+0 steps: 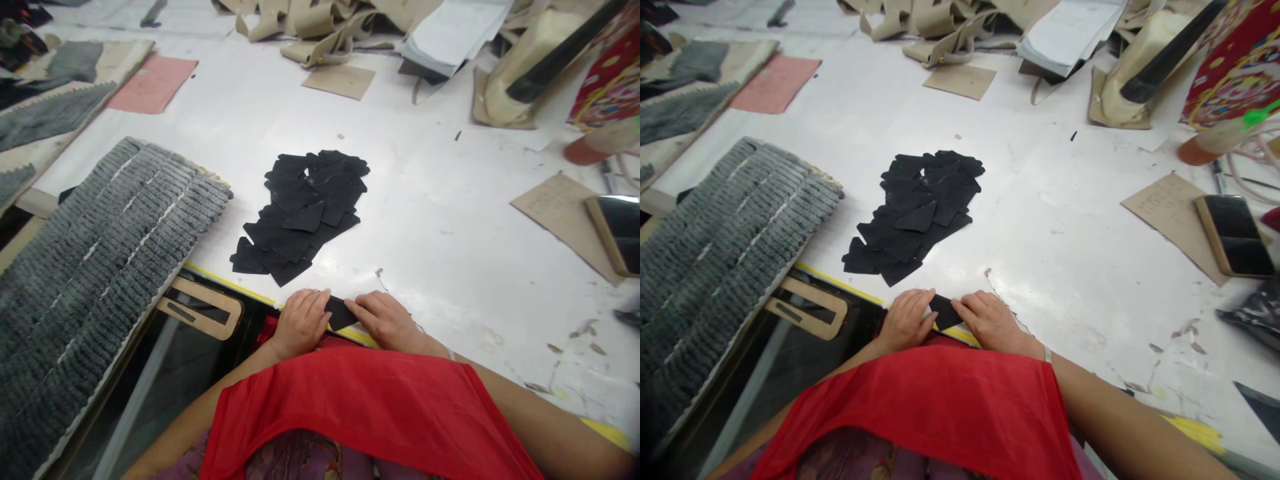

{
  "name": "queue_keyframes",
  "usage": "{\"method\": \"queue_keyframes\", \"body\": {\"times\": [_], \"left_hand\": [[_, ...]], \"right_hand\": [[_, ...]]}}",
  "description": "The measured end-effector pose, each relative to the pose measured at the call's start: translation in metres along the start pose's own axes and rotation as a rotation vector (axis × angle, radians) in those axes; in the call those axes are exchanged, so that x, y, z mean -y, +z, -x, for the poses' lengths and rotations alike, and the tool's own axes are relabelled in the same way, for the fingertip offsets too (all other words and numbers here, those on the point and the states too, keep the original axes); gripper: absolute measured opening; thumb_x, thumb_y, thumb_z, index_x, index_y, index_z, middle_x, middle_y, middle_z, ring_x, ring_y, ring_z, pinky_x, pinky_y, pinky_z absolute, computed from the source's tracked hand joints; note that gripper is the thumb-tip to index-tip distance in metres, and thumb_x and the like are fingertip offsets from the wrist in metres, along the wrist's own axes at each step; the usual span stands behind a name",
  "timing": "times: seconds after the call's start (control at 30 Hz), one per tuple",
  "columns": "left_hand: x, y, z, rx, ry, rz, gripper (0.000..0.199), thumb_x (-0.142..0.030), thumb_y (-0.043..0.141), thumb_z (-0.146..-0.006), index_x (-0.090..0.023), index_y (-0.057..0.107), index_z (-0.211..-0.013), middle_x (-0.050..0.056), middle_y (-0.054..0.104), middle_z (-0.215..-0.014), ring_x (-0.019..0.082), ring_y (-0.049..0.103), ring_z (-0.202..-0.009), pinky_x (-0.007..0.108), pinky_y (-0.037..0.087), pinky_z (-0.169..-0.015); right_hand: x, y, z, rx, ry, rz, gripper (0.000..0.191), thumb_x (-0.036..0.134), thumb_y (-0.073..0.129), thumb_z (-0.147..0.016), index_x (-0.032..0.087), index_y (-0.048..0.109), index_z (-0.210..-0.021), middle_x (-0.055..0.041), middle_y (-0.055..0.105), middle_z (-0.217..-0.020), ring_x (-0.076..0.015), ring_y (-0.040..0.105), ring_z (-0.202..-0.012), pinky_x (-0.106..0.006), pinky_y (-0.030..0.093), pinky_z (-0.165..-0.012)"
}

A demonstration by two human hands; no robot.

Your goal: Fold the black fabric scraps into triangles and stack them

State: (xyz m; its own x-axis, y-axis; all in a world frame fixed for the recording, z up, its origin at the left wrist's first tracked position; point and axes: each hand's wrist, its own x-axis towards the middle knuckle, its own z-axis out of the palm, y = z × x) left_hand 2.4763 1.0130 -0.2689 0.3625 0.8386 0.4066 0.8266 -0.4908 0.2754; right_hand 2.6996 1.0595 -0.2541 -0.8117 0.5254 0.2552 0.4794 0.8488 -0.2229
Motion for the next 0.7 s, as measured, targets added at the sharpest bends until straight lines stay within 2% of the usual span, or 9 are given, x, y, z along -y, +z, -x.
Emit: {"method": "queue_keyframes", "body": {"times": [0.07, 0.17, 0.3, 0.37, 0.43, 0.53, 0.6, 0.7], "left_hand": [[-0.003, -0.002, -0.003, 0.048, 0.013, -0.041, 0.044, -0.029, 0.051, -0.086, -0.012, 0.046, -0.126, 0.011, 0.061, -0.107, 0.023, 0.053, -0.100, 0.038, 0.043, -0.089], [-0.006, -0.006, -0.006, 0.115, 0.038, -0.100, 0.039, -0.036, 0.051, -0.086, -0.016, 0.053, -0.119, 0.010, 0.061, -0.107, 0.024, 0.052, -0.101, 0.040, 0.041, -0.090], [-0.007, -0.011, -0.008, 0.097, 0.091, -0.164, 0.040, -0.040, 0.052, -0.085, -0.017, 0.054, -0.118, 0.011, 0.058, -0.117, 0.027, 0.049, -0.111, 0.048, 0.032, -0.100], [-0.008, -0.012, -0.010, 0.101, 0.131, -0.175, 0.041, -0.039, 0.050, -0.086, -0.015, 0.054, -0.119, 0.012, 0.056, -0.119, 0.027, 0.048, -0.113, 0.048, 0.030, -0.102], [-0.009, -0.010, -0.011, 0.138, 0.168, -0.171, 0.041, -0.038, 0.049, -0.087, -0.011, 0.054, -0.118, 0.014, 0.058, -0.114, 0.026, 0.050, -0.110, 0.044, 0.033, -0.101], [-0.013, -0.009, -0.013, 0.171, 0.198, -0.207, 0.051, -0.047, 0.046, -0.087, -0.008, 0.054, -0.119, 0.017, 0.060, -0.109, 0.027, 0.054, -0.105, 0.041, 0.038, -0.097], [-0.015, -0.009, -0.013, 0.171, 0.215, -0.264, 0.055, -0.052, 0.044, -0.086, -0.012, 0.051, -0.123, 0.017, 0.059, -0.110, 0.029, 0.054, -0.104, 0.043, 0.038, -0.096], [-0.019, -0.010, -0.013, 0.184, 0.228, -0.321, 0.050, -0.052, 0.042, -0.087, -0.019, 0.052, -0.123, 0.015, 0.059, -0.111, 0.029, 0.054, -0.104, 0.048, 0.037, -0.096]], "right_hand": [[0.000, -0.002, 0.000, 0.012, -0.015, 0.026, 0.030, 0.017, 0.039, -0.089, 0.009, 0.057, -0.112, -0.0107, 0.059, -0.088, -0.0180, 0.046, -0.077, -0.031, 0.040, -0.068], [-0.001, -0.003, 0.002, 0.027, -0.034, 0.058, 0.030, 0.018, 0.039, -0.090, 0.009, 0.057, -0.112, -0.0107, 0.059, -0.087, -0.0183, 0.046, -0.076, -0.032, 0.039, -0.068], [-0.003, -0.005, 0.008, 0.031, -0.043, 0.076, 0.030, 0.017, 0.037, -0.091, 0.010, 0.057, -0.112, -0.0105, 0.059, -0.088, -0.0179, 0.046, -0.077, -0.031, 0.039, -0.068], [-0.003, -0.006, 0.011, 0.026, -0.044, 0.084, 0.030, 0.016, 0.036, -0.091, 0.010, 0.056, -0.112, -0.0103, 0.059, -0.088, -0.0178, 0.047, -0.078, -0.031, 0.039, -0.068], [-0.003, -0.008, 0.014, 0.017, -0.051, 0.091, 0.030, 0.015, 0.035, -0.091, 0.010, 0.057, -0.111, -0.0101, 0.059, -0.087, -0.0176, 0.047, -0.078, -0.030, 0.039, -0.067], [-0.003, -0.012, 0.016, 0.004, -0.061, 0.105, 0.030, 0.016, 0.035, -0.091, 0.009, 0.058, -0.109, -0.0099, 0.059, -0.085, -0.0173, 0.047, -0.076, -0.030, 0.039, -0.066], [-0.003, -0.014, 0.017, -0.008, -0.067, 0.114, 0.029, 0.017, 0.035, -0.092, 0.008, 0.058, -0.108, -0.0098, 0.059, -0.084, -0.0171, 0.047, -0.074, -0.030, 0.038, -0.065], [-0.003, -0.015, 0.021, -0.025, -0.068, 0.123, 0.029, 0.017, 0.036, -0.091, 0.008, 0.058, -0.107, -0.0099, 0.059, -0.085, -0.0172, 0.046, -0.074, -0.030, 0.038, -0.064]]}}
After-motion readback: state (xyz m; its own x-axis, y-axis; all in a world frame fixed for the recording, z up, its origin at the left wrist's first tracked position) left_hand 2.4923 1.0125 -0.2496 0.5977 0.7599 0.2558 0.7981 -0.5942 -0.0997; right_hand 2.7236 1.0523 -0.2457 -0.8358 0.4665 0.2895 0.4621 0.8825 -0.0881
